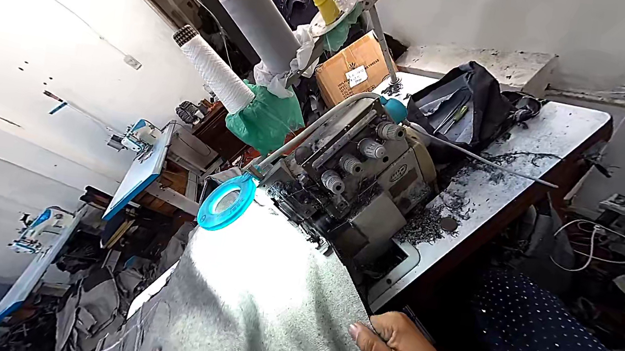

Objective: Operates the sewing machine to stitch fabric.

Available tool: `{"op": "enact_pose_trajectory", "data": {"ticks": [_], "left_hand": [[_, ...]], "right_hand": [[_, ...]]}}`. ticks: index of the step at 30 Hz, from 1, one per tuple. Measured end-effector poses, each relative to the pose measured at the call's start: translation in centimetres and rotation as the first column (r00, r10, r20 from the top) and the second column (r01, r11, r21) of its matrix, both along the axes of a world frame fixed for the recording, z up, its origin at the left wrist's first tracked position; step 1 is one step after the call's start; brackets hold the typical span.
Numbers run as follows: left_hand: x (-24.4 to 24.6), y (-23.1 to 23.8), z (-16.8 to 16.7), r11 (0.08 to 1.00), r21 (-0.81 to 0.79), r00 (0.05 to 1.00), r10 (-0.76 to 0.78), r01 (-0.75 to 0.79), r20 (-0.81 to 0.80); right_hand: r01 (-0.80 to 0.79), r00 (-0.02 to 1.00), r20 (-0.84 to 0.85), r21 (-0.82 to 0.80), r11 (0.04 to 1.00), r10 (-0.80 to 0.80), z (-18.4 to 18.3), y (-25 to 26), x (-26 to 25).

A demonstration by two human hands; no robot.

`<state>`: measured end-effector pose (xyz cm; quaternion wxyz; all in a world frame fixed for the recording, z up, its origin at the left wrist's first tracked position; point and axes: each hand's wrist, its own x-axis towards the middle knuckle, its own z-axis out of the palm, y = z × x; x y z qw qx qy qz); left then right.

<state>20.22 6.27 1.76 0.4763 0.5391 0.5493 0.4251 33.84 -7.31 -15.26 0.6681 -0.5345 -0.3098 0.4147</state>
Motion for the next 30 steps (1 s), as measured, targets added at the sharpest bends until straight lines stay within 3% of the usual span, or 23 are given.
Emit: {"op": "enact_pose_trajectory", "data": {"ticks": [3, 10, 15, 18, 21, 22, 24, 26, 28, 29, 30], "left_hand": [[-1.2, 1.8, -0.7, 0.963, 0.219, 0.983, -0.173, 0.156, 0.058], [-2.1, 7.5, -1.2, 0.886, 0.250, 0.901, -0.423, 0.391, 0.091], [-1.8, 9.7, -2.6, 0.907, 0.255, 0.929, -0.364, 0.336, 0.069], [-2.4, 11.5, -5.4, 0.922, 0.215, 0.927, -0.353, 0.322, 0.129], [-2.5, 12.0, -9.8, 0.976, 0.130, 0.965, -0.196, 0.175, 0.172], [-2.3, 12.2, -11.9, 0.991, 0.091, 0.980, -0.111, 0.097, 0.164], [-1.2, 13.0, -16.3, 1.000, 0.015, 0.990, 0.025, -0.028, 0.141], [1.4, 13.9, -19.0, 0.995, 0.004, 0.994, 0.103, -0.103, 0.023], [4.6, 14.2, -18.1, 0.994, 0.007, 0.955, 0.102, -0.105, -0.279], [6.6, 13.9, -16.0, 0.998, -0.043, 0.898, 0.027, -0.051, -0.438], [8.8, 13.9, -13.9, 0.997, -0.078, 0.814, -0.053, 0.009, -0.578]], "right_hand": [[-0.101, 0.993, -0.068, -0.067, 0.993, 0.097, 1.2, 0.7, 1.0], [-0.090, 0.996, 0.004, -0.075, 0.993, 0.091, 0.8, 3.3, 2.9], [-0.006, 0.989, 0.148, -0.073, 0.997, 0.017, 0.7, 5.2, 3.9], [-0.003, 0.972, 0.234, -0.037, 0.999, 0.012, -0.1, 4.3, 2.9], [0.135, 0.903, 0.400, 0.086, 0.987, -0.158, -3.6, 3.0, 1.7], [0.218, 0.832, 0.486, 0.157, 0.963, -0.268, -5.0, 2.9, 1.6], [0.349, 0.583, 0.664, 0.315, 0.883, -0.468, -7.2, 3.1, 2.3], [0.368, 0.332, 0.785, 0.403, 0.838, -0.523, -8.9, 3.8, 3.9], [0.354, 0.014, 0.865, 0.465, 0.811, -0.502, -11.2, 4.7, 5.4], [0.333, -0.100, 0.861, 0.502, 0.798, -0.499, -12.2, 4.9, 5.8], [0.316, -0.153, 0.855, 0.518, 0.795, -0.496, -12.9, 4.8, 5.9]]}}
